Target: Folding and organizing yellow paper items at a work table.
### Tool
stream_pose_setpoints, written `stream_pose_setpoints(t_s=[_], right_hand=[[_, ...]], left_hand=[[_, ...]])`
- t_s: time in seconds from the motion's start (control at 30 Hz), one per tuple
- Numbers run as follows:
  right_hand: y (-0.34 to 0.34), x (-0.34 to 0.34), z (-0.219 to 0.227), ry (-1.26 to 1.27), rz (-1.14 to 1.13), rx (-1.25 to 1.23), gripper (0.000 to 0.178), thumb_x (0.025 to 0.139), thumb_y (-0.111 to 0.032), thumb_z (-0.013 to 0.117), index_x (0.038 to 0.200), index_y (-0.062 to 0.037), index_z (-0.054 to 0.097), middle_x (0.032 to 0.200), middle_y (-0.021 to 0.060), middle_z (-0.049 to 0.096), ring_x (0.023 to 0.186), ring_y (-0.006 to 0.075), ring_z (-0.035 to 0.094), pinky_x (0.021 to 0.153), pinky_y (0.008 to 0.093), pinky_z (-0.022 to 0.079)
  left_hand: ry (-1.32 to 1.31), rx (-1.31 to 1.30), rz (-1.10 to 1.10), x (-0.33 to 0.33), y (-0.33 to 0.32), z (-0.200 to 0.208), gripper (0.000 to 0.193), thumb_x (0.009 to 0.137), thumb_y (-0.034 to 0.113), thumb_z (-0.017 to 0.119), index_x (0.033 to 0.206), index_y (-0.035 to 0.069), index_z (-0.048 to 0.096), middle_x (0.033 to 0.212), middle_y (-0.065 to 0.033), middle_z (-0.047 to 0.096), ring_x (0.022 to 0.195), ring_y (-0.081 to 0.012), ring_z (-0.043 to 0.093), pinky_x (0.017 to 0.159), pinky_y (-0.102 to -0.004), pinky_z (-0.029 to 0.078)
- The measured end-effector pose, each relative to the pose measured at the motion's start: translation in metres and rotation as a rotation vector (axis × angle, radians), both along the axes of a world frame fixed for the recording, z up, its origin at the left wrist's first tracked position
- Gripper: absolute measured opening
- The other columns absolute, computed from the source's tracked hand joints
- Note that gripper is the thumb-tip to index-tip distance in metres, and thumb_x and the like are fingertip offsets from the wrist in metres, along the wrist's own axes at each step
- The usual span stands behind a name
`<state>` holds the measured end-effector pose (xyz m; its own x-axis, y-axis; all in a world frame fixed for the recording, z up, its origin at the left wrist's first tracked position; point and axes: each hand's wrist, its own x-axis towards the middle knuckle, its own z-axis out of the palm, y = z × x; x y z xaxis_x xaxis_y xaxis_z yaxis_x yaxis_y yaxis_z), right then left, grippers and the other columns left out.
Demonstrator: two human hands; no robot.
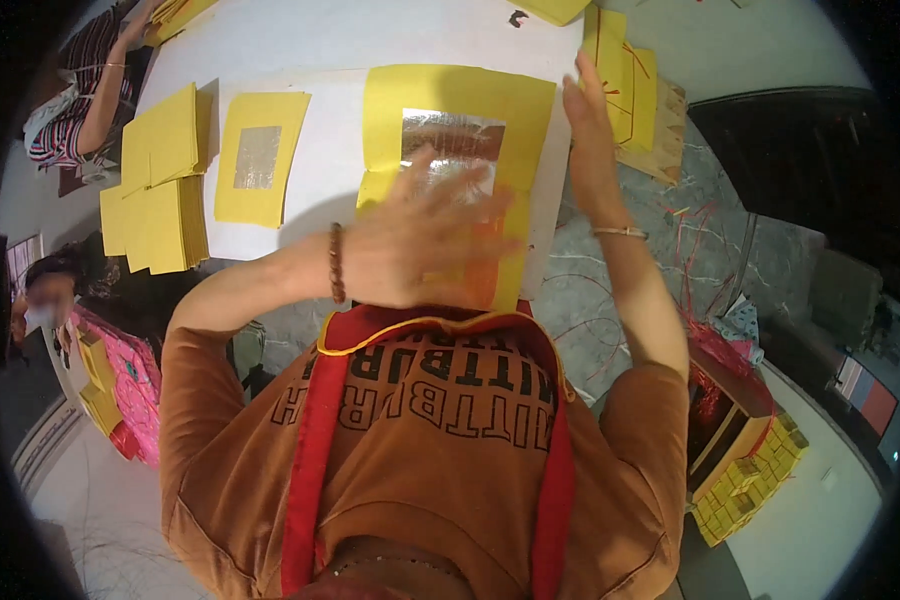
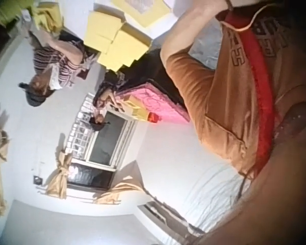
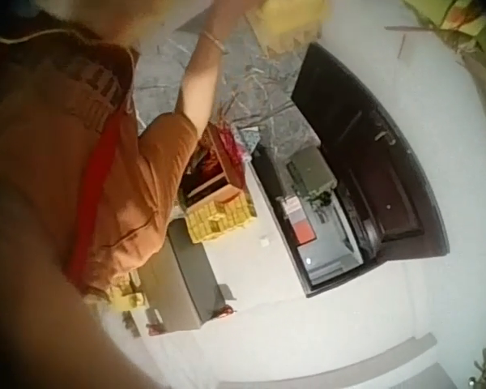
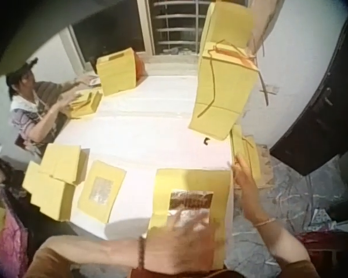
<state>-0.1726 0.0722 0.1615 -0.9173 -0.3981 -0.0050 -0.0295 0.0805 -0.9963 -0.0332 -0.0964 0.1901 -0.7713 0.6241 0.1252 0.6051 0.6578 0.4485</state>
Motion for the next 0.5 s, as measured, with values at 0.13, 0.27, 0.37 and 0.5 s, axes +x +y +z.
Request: stream_pose_setpoints(t_s=[0.13, 0.27, 0.37, 0.5], right_hand=[[0.007, 0.011, -0.022, -0.063, -0.069, 0.103, 0.059, 0.090, -0.039, 0.042, 0.139, -0.0116, 0.023, 0.136, 0.0082, 0.034, 0.120, 0.0168, 0.036, 0.099, 0.0320, 0.028], [-0.021, 0.020, -0.020, -0.300, -0.092, -0.130, 0.062, 0.088, -0.025, 0.053, 0.137, -0.0040, 0.021, 0.124, 0.0101, 0.041, 0.112, 0.0160, 0.041, 0.092, 0.0273, 0.036], [-0.025, 0.020, -0.036, -0.283, -0.084, -0.165, 0.054, 0.087, -0.021, 0.057, 0.130, -0.0034, 0.029, 0.112, 0.0064, 0.047, 0.100, 0.0124, 0.046, 0.081, 0.0256, 0.043], [-0.026, 0.022, -0.035, -0.217, -0.075, -0.199, 0.041, 0.087, -0.018, 0.057, 0.118, -0.0031, 0.036, 0.106, 0.0049, 0.049, 0.094, 0.0105, 0.048, 0.077, 0.0240, 0.044]], left_hand=[[0.390, -0.192, 0.589, -0.040, -0.024, -0.017, 0.055, 0.079, 0.039, 0.059, 0.125, 0.015, 0.045, 0.128, -0.0121, 0.042, 0.120, -0.0319, 0.036, 0.095, -0.0547, 0.025], [0.024, 0.107, 0.662, -0.062, -0.052, -0.041, 0.055, 0.079, 0.038, 0.061, 0.125, 0.012, 0.045, 0.117, -0.0121, 0.050, 0.107, -0.0298, 0.045, 0.089, -0.0451, 0.036], [0.279, 0.180, 0.614, -0.063, -0.053, -0.057, 0.059, 0.077, 0.036, 0.064, 0.125, 0.010, 0.043, 0.106, -0.0127, 0.054, 0.097, -0.0287, 0.049, 0.081, -0.0375, 0.041], [0.368, 0.261, 0.588, -0.065, -0.053, -0.062, 0.058, 0.074, 0.034, 0.068, 0.122, 0.010, 0.047, 0.105, -0.0137, 0.052, 0.095, -0.0290, 0.048, 0.079, -0.0352, 0.042]])
